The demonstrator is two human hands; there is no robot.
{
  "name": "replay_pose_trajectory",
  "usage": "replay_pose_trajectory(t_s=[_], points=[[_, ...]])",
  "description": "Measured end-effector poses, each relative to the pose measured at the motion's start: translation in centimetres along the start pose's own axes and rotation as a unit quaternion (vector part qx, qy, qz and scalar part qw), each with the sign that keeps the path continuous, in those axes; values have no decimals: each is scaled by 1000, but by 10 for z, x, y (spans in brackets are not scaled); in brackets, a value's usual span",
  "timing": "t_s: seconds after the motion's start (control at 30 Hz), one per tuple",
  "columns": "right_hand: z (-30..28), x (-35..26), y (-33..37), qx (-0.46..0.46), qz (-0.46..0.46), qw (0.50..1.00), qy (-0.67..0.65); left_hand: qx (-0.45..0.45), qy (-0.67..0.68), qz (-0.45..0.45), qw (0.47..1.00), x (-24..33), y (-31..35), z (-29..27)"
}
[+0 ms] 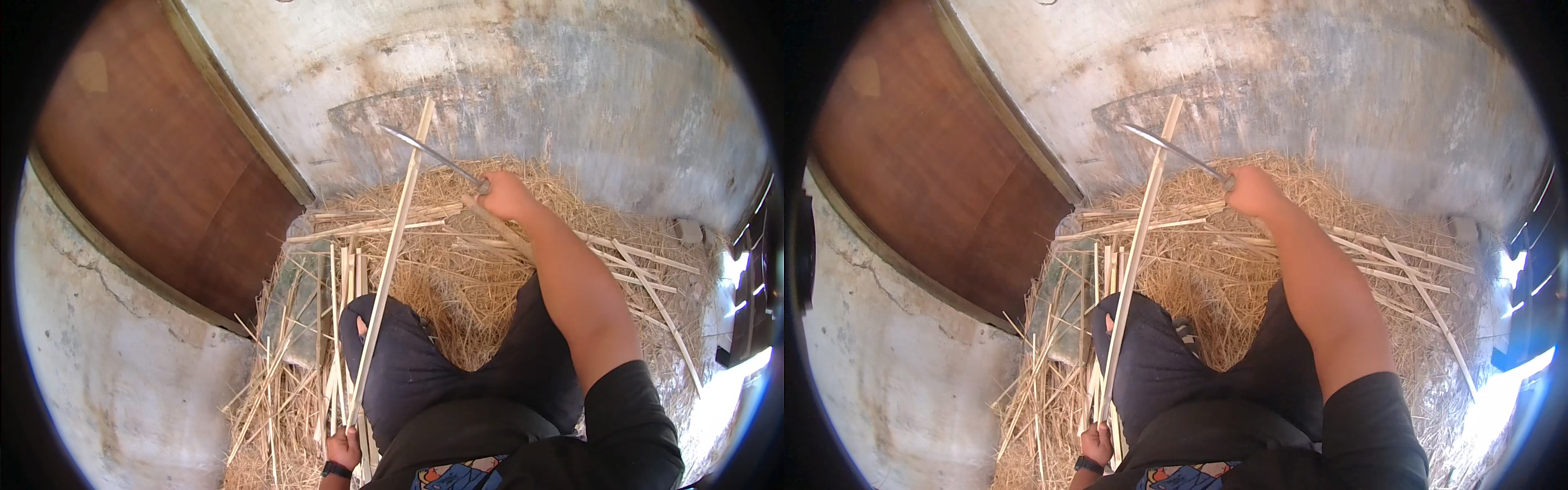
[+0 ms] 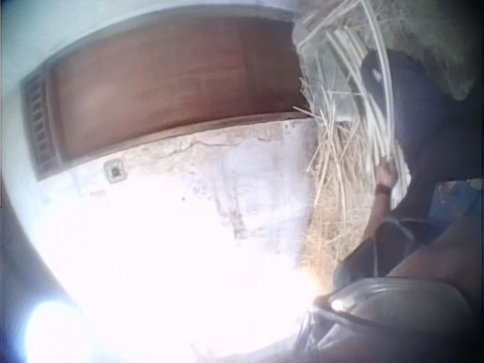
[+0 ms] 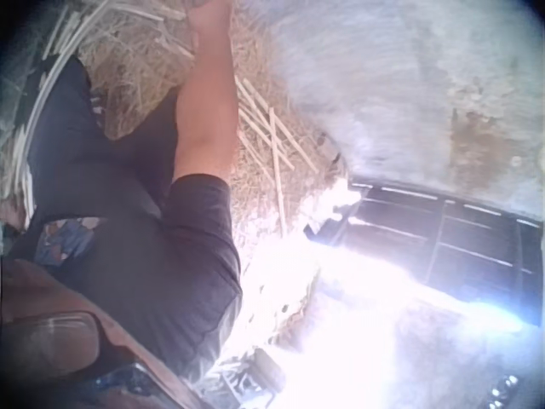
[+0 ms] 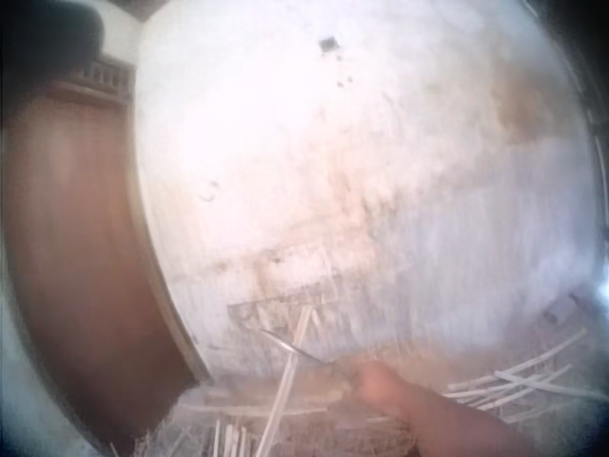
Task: The person sits on a bed of straw and uses a large knife to split long bamboo poles into thin strips. They hold the bamboo with one hand and strike it with the knife to separate the sections, then gather the resulting strips.
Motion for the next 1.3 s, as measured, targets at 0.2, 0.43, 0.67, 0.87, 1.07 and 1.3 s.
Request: replay_pose_trajectory(t_s=[0.2,0.43,0.67,0.87,1.07,1.3], points=[[21,-59,31,-74,-171,963,193,-3,25,-6,1000,34,-10,3],[25,5,2,-9,-45,997,70,9,-80,25,996,0,-2,0],[-10,9,0,21,5,999,50,1,-34,0,999,9,-2,-20],[16,-86,42,-70,-262,926,263,2,-32,4,999,17,-4,-18],[-8,53,-14,39,111,993,10,5,-57,8,998,1,-6,-32],[-22,12,7,86,45,995,-32,-82,94,-24,992,48,-48,-45]])
Point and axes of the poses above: each hand's wrist, its own y-axis away from the middle knuckle, its own z-axis out of the palm, x = y × z, the point moved 9 cm from there along -y, towards the middle knuckle, and after that the axes turned 7 degrees about y, right-handed, at the moved point
